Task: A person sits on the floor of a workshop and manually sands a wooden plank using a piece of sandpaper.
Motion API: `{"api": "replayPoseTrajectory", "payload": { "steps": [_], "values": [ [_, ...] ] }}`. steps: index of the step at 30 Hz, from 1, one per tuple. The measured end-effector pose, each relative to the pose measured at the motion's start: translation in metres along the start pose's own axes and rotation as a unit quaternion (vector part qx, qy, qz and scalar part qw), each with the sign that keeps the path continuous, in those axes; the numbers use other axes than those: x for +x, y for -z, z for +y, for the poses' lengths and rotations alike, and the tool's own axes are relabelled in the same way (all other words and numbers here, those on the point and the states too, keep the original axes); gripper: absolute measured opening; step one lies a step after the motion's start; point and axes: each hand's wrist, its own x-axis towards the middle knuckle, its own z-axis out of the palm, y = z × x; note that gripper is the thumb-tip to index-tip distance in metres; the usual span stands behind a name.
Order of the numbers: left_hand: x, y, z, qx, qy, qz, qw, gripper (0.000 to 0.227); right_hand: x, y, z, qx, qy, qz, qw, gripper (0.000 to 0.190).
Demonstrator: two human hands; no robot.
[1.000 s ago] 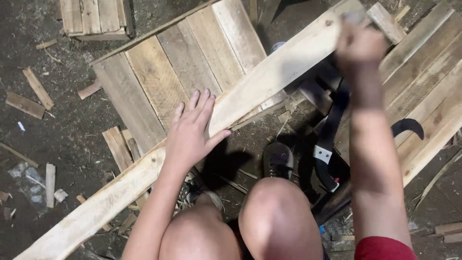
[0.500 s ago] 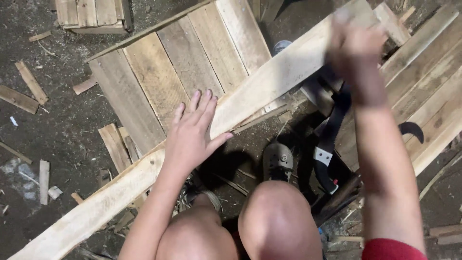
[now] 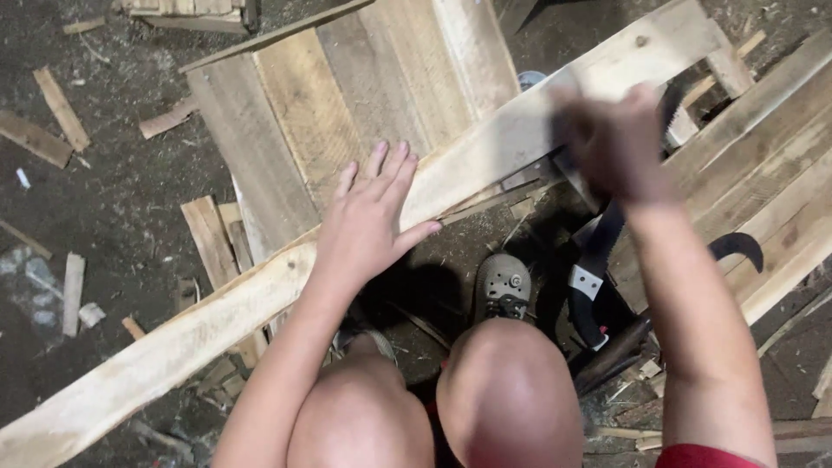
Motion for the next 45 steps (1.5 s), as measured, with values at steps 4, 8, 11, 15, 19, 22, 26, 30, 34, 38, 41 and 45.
{"api": "replayPoseTrajectory", "payload": {
  "steps": [4, 8, 11, 15, 19, 22, 26, 30, 34, 38, 41, 45],
  "values": [
    [-0.003, -0.003, -0.001, 0.008, -0.007, 0.013, 1.0, 0.094, -0.027, -0.045, 0.125, -0.231, -0.151, -0.032, 0.96, 0.026],
    [0.0, -0.003, 0.0, 0.015, -0.004, -0.001, 1.0, 0.095, 0.003, -0.039, 0.097, -0.174, -0.148, 0.035, 0.973, 0.023],
    [-0.001, -0.005, -0.002, 0.02, 0.004, 0.001, 1.0, 0.094, 0.025, -0.022, 0.03, -0.143, -0.159, -0.182, 0.96, 0.033],
    [-0.005, -0.01, -0.004, 0.01, -0.001, 0.012, 1.0, 0.095, 0.007, -0.013, 0.047, -0.054, -0.027, 0.048, 0.997, 0.022],
    [-0.026, 0.017, -0.001, 0.051, 0.007, 0.03, 0.998, 0.108, 0.002, -0.021, 0.068, -0.141, -0.102, 0.046, 0.984, 0.025],
    [-0.1, 0.094, -0.001, -0.043, 0.101, 0.107, 0.988, 0.087, -0.008, -0.039, 0.074, -0.16, -0.12, 0.0, 0.98, 0.025],
    [-0.202, 0.109, -0.054, 0.197, 0.213, 0.053, 0.956, 0.11, -0.014, -0.042, 0.074, -0.089, -0.156, -0.016, 0.984, 0.027],
    [-0.227, 0.093, -0.101, 0.295, 0.215, 0.09, 0.926, 0.094, -0.022, -0.04, 0.077, -0.084, -0.132, 0.019, 0.987, 0.02],
    [-0.212, 0.088, -0.123, 0.182, 0.151, 0.171, 0.957, 0.097, -0.003, -0.028, 0.024, 0.037, -0.315, -0.154, 0.936, 0.044],
    [-0.208, 0.078, -0.132, 0.192, 0.146, 0.172, 0.955, 0.104, 0.01, -0.006, -0.105, -0.273, 0.035, 0.08, 0.958, 0.012],
    [-0.211, 0.054, -0.146, 0.162, 0.164, 0.148, 0.962, 0.105, 0.006, -0.007, -0.165, 0.002, 0.036, -0.013, 0.999, 0.008],
    [-0.214, 0.039, -0.148, 0.068, 0.158, 0.194, 0.966, 0.093, -0.006, 0.002, -0.13, -0.115, 0.041, 0.065, 0.99, 0.027]
  ]
}}
